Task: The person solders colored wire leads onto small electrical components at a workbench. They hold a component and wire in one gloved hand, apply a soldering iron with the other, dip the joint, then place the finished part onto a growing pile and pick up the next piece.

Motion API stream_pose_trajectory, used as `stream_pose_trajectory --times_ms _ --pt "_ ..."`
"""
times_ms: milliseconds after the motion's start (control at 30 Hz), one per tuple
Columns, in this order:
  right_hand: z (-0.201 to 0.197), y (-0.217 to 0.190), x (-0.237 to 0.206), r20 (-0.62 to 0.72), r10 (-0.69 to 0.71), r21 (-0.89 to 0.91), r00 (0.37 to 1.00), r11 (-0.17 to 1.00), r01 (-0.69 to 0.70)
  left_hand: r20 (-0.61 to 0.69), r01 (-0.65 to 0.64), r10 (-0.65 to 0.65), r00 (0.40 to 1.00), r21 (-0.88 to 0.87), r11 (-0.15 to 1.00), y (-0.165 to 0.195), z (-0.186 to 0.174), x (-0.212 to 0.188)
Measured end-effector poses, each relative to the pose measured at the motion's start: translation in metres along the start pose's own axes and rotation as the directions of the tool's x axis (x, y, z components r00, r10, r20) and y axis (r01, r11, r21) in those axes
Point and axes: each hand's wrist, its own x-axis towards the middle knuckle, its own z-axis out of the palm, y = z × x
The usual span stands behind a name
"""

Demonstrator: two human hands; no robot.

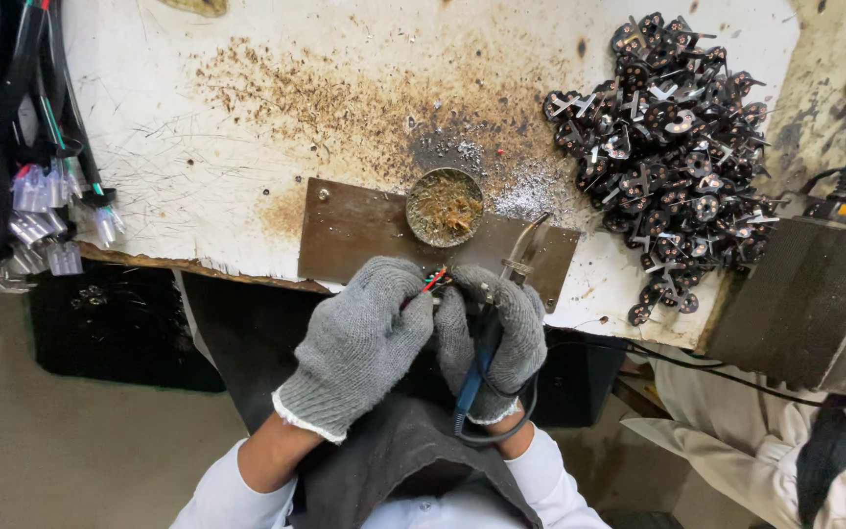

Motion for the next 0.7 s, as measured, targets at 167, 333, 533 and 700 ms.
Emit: stream_pose_trajectory --times_ms 167,333,533,700 --pt "0.000 0.003 0.001 0.010 0.010 0.012 1.000 1.000 -0.010 0.015 0.019 -0.020 1.000 0.052 0.998 0.000 -0.001 0.002" --pt "0.001 0.003 0.000 -0.004 0.010 -0.012 1.000 1.000 -0.011 0.015 -0.029 0.027 1.000 0.111 0.993 0.004 0.002 0.003" --pt "-0.020 0.025 -0.008 -0.012 0.264 0.328 0.964 0.912 -0.246 0.024 -0.015 0.012 1.000 0.154 0.988 0.003 0.004 0.006" --pt "-0.034 0.050 -0.017 0.091 0.060 0.410 0.994 0.907 -0.092 0.024 -0.018 0.014 1.000 0.162 0.987 0.004 0.003 0.007"
